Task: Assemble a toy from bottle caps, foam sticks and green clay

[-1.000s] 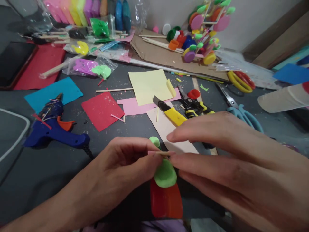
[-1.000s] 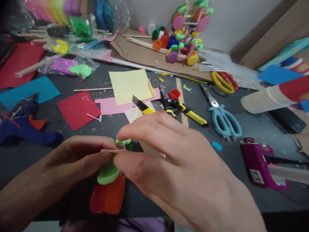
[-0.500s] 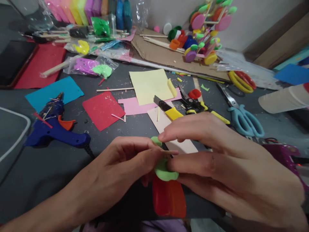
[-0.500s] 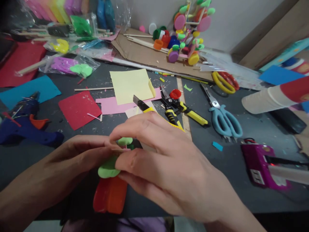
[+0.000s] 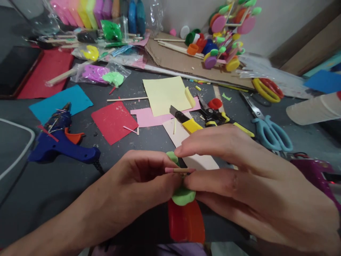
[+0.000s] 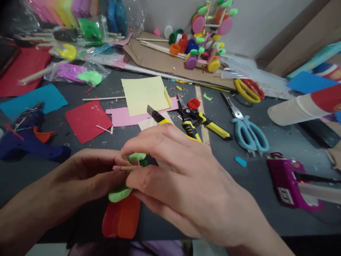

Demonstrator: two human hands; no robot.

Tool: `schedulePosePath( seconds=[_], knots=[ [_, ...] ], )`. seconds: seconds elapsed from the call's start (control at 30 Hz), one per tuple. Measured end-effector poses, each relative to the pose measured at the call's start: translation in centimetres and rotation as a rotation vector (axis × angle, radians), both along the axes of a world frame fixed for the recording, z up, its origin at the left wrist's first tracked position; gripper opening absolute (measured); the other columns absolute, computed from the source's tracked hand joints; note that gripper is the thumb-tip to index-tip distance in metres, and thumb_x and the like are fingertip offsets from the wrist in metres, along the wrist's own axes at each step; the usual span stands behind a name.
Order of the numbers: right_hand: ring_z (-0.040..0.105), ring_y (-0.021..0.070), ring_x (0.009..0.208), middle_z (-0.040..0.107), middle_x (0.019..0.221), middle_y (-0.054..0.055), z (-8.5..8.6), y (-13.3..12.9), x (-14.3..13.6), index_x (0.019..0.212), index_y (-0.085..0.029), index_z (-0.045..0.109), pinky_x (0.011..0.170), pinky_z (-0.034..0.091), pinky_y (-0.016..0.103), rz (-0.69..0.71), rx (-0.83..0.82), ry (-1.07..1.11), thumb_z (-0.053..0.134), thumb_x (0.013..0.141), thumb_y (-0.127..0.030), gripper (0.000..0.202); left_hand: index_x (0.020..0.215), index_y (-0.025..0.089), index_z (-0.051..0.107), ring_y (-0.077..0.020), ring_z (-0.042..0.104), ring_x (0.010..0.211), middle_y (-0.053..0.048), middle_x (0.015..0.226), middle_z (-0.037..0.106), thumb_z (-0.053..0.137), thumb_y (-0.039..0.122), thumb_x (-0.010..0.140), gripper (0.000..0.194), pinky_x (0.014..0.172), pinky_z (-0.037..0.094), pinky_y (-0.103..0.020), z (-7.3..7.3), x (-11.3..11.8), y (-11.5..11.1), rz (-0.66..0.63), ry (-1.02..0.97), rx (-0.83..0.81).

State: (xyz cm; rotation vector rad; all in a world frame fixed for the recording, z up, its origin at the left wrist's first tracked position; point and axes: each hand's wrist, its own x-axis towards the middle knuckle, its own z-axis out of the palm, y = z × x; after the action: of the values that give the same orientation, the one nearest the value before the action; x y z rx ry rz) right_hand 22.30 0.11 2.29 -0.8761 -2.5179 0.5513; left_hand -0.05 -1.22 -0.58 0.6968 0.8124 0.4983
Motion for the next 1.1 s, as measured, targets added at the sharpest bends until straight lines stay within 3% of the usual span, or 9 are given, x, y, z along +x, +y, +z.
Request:
schedulePosePath(
  seconds=[0.17,0.37,0.47,0.57,0.63,0.73,0.83,1.0,1.1],
  knots=[
    [0.065,0.0164,0.116,0.068,0.126,0.002,0.1,0.5,-0.3,0.104,-0.024,0.068,0.104,0.054,0.031,0.069,0.009,0.046,0.06,0.098,-0.019,0.011,0.087,0.025,0.083,-0.0078,0.058,0.078,0.005,0.08,0.07,0.078,0.039,0.089,0.015,0.07,0.045,-0.013,0.4,0.2,0.4,0.02,-0.036,-0.036],
    [0.069,0.0143,0.111,0.072,0.116,0.004,0.7,0.8,0.2,0.108,-0.022,0.066,0.094,0.057,0.023,-0.041,-0.047,0.162,0.063,0.093,-0.01,0.019,0.077,0.018,0.073,-0.0066,0.048,0.066,0.004,0.073,0.064,0.075,0.039,0.091,0.026,0.06,0.038,-0.016,0.0,-0.2,0.4,0.02,0.069,0.042],
    [0.07,0.0169,0.11,0.073,0.115,0.004,0.6,0.8,0.5,0.115,-0.023,0.065,0.091,0.058,0.024,-0.037,-0.076,0.071,0.067,0.097,-0.034,0.021,0.076,0.016,0.07,-0.0078,0.047,0.063,0.003,0.069,0.061,0.075,0.04,0.09,0.028,0.057,0.034,-0.019,0.0,-0.3,0.5,0.07,0.14,0.026],
    [0.072,0.0234,0.109,0.074,0.118,0.005,0.2,0.6,0.3,0.12,-0.025,0.061,0.082,0.062,0.03,-0.084,-0.112,0.003,0.066,0.087,-0.07,0.056,0.077,0.018,0.068,-0.0084,0.049,0.061,0.004,0.065,0.06,0.074,0.037,0.09,0.024,0.059,0.036,-0.02,0.1,-0.2,0.6,0.152,0.123,-0.027],
    [0.074,0.0264,0.109,0.074,0.122,0.007,-0.2,0.3,-0.2,0.123,-0.026,0.058,0.079,0.064,0.032,-0.13,-0.094,-0.008,0.067,0.079,-0.077,0.068,0.077,0.018,0.067,-0.0085,0.052,0.061,0.003,0.066,0.063,0.074,0.036,0.09,0.023,0.061,0.039,-0.02,0.1,0.0,0.7,0.214,0.094,-0.035],
    [0.073,0.0272,0.111,0.073,0.123,0.009,-1.0,-0.4,-1.0,0.123,-0.025,0.055,0.09,0.063,0.038,-0.209,0.021,0.016,0.069,0.086,-0.066,0.057,0.074,0.018,0.066,-0.0073,0.052,0.059,0.004,0.064,0.063,0.074,0.034,0.09,0.024,0.059,0.04,-0.018,0.1,0.3,0.7,0.297,0.073,-0.003],
    [0.072,0.0234,0.109,0.074,0.117,0.007,-1.2,-0.6,-1.3,0.12,-0.023,0.056,0.096,0.06,0.035,-0.169,0.049,0.05,0.072,0.091,-0.049,0.042,0.075,0.018,0.067,-0.0069,0.054,0.06,0.005,0.065,0.064,0.072,0.032,0.093,0.023,0.061,0.043,-0.017,0.1,0.1,0.7,0.312,0.072,0.037],
    [0.071,0.0171,0.099,0.075,0.108,0.003,-0.3,-0.2,-0.7,0.123,-0.023,0.057,0.09,0.058,0.029,-0.086,0.037,0.003,0.066,0.096,-0.03,0.029,0.08,0.019,0.066,-0.0068,0.058,0.059,0.005,0.065,0.066,0.073,0.038,0.093,0.024,0.058,0.044,-0.016,0.6,-0.6,0.7,0.197,0.059,0.051],
    [0.07,0.015,0.092,0.074,0.1,0.002,0.0,0.0,-0.2,0.12,-0.023,0.06,0.08,0.057,0.028,-0.065,0.001,0.008,0.06,0.099,-0.025,0.021,0.078,0.019,0.066,-0.0055,0.055,0.055,0.006,0.063,0.065,0.079,0.033,0.088,0.021,0.054,0.041,-0.015,1.0,-0.6,0.7,0.167,0.106,0.044]
  ],
)
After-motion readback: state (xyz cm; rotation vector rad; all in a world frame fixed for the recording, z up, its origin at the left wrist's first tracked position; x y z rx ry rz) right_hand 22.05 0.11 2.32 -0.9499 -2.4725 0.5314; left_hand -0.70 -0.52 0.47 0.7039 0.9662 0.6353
